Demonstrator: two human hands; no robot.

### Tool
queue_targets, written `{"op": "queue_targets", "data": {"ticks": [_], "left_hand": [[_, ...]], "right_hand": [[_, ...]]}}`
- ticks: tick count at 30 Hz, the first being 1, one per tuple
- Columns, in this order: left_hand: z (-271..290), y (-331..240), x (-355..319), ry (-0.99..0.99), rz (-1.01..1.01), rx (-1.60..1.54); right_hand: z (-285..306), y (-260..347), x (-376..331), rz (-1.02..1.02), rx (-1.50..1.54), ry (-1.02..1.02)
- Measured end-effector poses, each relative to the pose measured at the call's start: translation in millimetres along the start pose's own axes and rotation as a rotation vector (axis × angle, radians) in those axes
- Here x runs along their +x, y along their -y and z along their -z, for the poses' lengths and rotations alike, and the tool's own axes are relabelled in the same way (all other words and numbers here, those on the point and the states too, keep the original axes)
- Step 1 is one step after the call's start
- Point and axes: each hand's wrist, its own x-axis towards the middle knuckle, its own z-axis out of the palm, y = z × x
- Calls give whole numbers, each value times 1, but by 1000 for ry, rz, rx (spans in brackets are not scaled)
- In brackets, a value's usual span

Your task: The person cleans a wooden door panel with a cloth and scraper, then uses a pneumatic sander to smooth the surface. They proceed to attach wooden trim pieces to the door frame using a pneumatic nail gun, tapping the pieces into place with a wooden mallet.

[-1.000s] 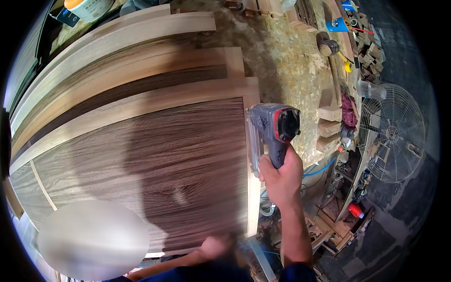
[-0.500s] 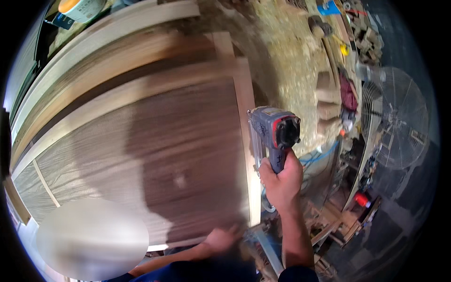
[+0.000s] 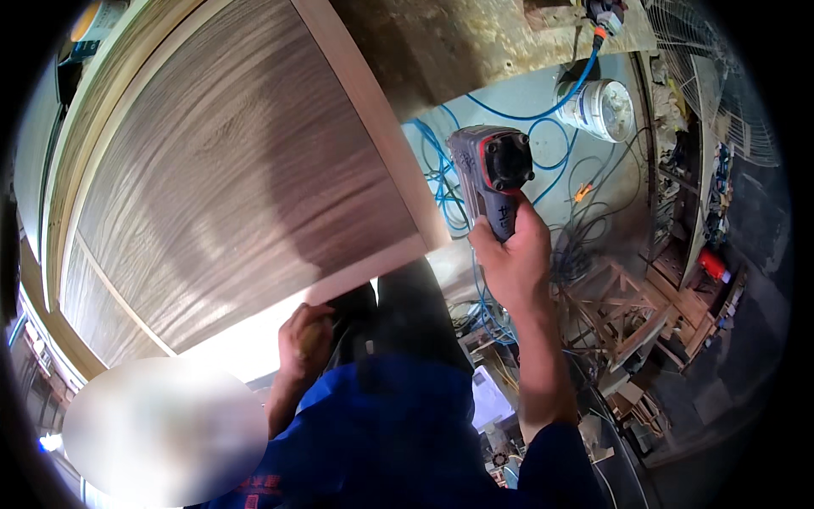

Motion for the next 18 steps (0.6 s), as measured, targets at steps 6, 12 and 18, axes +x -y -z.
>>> {"op": "queue_targets", "data": {"ticks": [6,12,18], "left_hand": [[24,47,-94,-276,-21,92],[174,162,-162,-750,194,220],[337,320,-207,-774,132,17]], "right_hand": [[-7,-29,-55,5,-39,87],[-59,-60,-135,-12,134,203],[-192,-62,-208,11,-214,425]]}}
